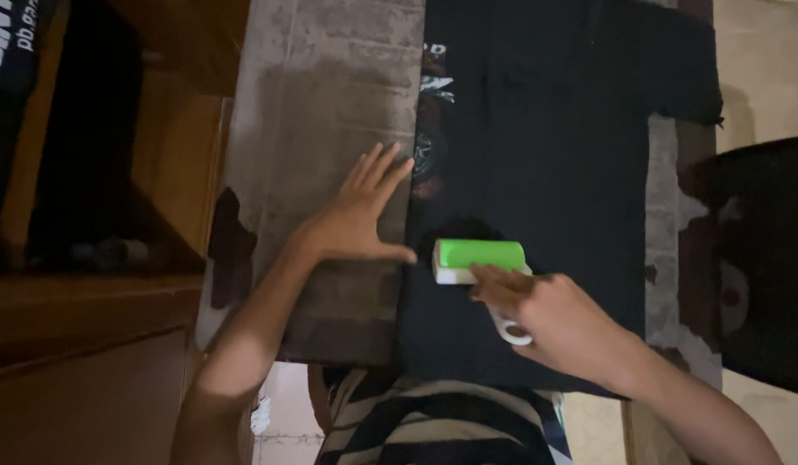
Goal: The person uses a green lint roller to remove lint and debris from a black t-shirt laid flat on a table. They roll the tool across the front and back of the shirt, periodically adjusting the garment's position to access different areas.
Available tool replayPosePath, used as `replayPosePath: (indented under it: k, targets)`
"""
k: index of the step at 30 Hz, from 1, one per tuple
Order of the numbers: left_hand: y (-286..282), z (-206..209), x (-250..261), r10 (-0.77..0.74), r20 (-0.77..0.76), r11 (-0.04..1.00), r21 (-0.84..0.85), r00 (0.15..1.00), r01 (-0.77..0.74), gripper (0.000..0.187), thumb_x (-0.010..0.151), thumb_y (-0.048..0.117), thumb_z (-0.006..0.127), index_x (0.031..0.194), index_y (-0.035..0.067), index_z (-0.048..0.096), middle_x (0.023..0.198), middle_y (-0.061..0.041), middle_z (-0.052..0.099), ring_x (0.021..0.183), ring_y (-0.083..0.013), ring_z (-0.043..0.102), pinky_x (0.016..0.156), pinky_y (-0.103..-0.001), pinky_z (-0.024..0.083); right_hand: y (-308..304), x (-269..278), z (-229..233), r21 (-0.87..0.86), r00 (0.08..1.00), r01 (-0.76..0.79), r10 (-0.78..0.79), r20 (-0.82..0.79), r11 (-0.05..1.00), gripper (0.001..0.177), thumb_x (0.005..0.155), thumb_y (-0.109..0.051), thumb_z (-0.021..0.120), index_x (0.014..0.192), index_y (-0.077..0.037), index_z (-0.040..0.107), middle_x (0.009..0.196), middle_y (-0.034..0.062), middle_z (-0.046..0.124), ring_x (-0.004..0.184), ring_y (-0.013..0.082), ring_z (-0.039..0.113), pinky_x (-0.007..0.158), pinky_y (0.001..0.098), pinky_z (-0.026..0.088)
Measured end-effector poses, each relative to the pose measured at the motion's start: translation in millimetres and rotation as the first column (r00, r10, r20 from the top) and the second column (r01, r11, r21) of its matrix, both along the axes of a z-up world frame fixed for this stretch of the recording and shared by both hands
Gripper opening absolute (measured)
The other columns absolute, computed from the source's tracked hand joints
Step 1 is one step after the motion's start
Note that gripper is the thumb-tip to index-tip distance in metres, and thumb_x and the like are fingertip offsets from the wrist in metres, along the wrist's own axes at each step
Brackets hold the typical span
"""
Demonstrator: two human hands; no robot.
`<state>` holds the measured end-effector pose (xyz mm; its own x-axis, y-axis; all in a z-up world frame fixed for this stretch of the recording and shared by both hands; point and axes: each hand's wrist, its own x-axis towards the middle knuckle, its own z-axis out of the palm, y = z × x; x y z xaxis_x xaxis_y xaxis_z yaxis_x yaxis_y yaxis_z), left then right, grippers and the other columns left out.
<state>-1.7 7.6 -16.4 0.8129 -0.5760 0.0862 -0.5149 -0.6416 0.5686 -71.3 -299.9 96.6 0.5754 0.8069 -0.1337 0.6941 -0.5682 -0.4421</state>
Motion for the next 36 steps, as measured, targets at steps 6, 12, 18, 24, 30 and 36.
replayPosePath:
  k: [6,12,18,24,30,36]
  targets:
    - [-4,7,0,-0.008,-0.009,0.998,-0.056,1.000,0.007,0.152,0.052,0.077,0.085,0.161,0.000,0.012,0.167,-0.029,0.007,0.155,-0.0501,0.001,0.126,-0.060,0.006,23,89,-6,-0.155,0.975,0.211,-0.196,0.107,0.965,0.055,0.069,-0.003,0.077,0.123,-0.006,0.066,0.087,0.0154,0.074,0.071,0.0307,0.076,0.069,0.0408,0.062]
    - [-9,32,1,-0.004,-0.160,0.993,0.113,0.987,0.023,0.142,0.051,0.074,0.090,0.162,0.015,0.023,0.168,-0.027,-0.006,0.154,-0.0494,-0.007,0.123,-0.058,0.004,34,234,-24,0.212,0.923,0.133,-0.199,0.328,0.968,0.040,0.067,-0.001,0.075,0.105,-0.011,0.076,0.087,0.0150,0.074,0.082,0.0367,0.072,0.075,0.0456,0.057]
    - [-18,46,8,-0.006,-0.134,0.952,0.303,0.991,0.046,0.136,0.052,0.076,0.087,0.155,0.006,0.032,0.164,-0.029,0.000,0.153,-0.0482,-0.005,0.124,-0.057,0.006,43,328,-36,0.354,0.893,0.131,-0.265,0.363,0.926,0.041,0.069,0.000,0.073,0.107,-0.012,0.078,0.107,0.0126,0.076,0.094,0.0369,0.072,0.082,0.0442,0.058]
    - [-11,20,69,0.108,-0.037,0.994,-0.007,0.993,-0.108,0.037,0.101,0.042,0.065,0.105,0.005,0.067,0.169,-0.027,0.025,0.158,-0.0470,0.021,0.127,-0.054,0.023,34,282,-22,0.305,0.942,0.113,-0.200,0.271,0.946,0.032,0.073,-0.004,0.070,0.103,-0.015,0.079,0.101,0.0095,0.078,0.083,0.0298,0.075,0.077,0.0391,0.059]
    - [-15,-26,168,0.305,0.240,0.951,-0.132,0.922,-0.280,0.032,0.102,0.022,0.058,0.126,0.001,0.055,0.157,-0.027,0.038,0.147,-0.0492,0.032,0.121,-0.058,0.027,13,197,15,0.025,0.994,0.081,-0.079,-0.077,0.996,0.044,0.064,0.003,0.068,0.103,-0.015,0.077,0.081,0.0084,0.078,0.068,0.0230,0.077,0.070,0.0342,0.061]
    - [-20,-52,245,0.349,0.318,0.933,-0.209,0.882,-0.293,0.035,0.097,0.017,0.060,0.129,0.002,0.055,0.155,-0.026,0.042,0.145,-0.0478,0.036,0.119,-0.053,0.032,13,201,36,0.149,0.983,0.072,-0.045,-0.181,0.986,0.044,0.062,0.009,0.064,0.099,-0.011,0.077,0.085,0.0090,0.080,0.075,0.0249,0.079,0.069,0.0350,0.060]
